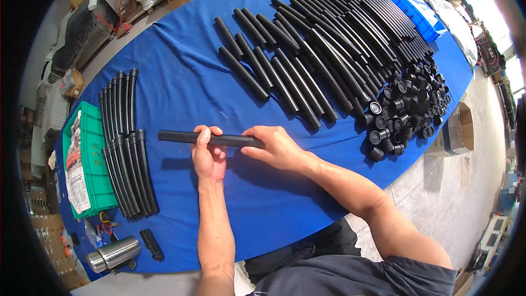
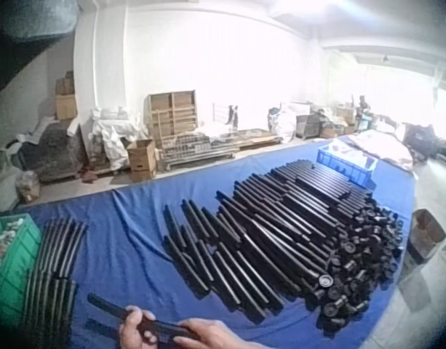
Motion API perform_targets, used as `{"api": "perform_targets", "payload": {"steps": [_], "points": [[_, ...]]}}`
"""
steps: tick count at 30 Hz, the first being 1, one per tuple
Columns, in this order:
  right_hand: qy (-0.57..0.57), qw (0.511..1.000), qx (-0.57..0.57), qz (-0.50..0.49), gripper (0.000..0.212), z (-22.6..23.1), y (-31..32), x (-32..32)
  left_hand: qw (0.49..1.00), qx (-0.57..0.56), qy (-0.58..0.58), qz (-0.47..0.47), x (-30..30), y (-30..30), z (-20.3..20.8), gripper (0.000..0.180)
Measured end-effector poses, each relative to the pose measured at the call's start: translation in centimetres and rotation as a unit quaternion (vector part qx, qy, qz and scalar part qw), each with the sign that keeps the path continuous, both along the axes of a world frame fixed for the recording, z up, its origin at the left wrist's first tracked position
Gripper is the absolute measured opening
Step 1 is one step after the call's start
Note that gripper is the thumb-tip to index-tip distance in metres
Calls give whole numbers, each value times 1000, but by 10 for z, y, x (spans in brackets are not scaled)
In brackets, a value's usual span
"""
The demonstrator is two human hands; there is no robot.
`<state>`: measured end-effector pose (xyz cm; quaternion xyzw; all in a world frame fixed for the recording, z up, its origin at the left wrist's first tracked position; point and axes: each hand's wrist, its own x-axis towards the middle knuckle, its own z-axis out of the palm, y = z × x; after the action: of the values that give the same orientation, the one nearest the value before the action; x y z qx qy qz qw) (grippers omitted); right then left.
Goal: The person picks up a black tube and a plastic cap, fits the cap onto the end of the tube, and places the assembled piece into a green crate, repeating this process several times.
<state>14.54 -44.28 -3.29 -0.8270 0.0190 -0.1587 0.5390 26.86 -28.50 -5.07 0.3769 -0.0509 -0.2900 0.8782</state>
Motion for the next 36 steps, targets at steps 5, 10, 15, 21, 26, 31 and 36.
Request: {"api": "perform_targets", "payload": {"steps": [5,10,15,21,26,31,36], "points": [[-47,995,-81,-23,34,-5,2,-1,1000,2,16,11,-4,-5,7,8],[-65,994,-86,-32,36,-2,4,0,1000,1,3,13,-3,-4,4,9],[185,968,170,17,37,19,3,-3,1000,-23,9,7,-1,-3,2,9],[-89,990,-86,-65,31,-3,6,2,1000,-22,-4,10,-2,-5,3,8],[250,940,231,10,31,22,2,0,1000,-30,-3,7,-1,-2,-1,9],[32,997,57,-32,34,0,-1,1,999,-34,9,-13,-3,-5,6,8],[144,978,149,-10,37,11,6,-3,997,-59,32,-22,0,2,-2,7]]}}
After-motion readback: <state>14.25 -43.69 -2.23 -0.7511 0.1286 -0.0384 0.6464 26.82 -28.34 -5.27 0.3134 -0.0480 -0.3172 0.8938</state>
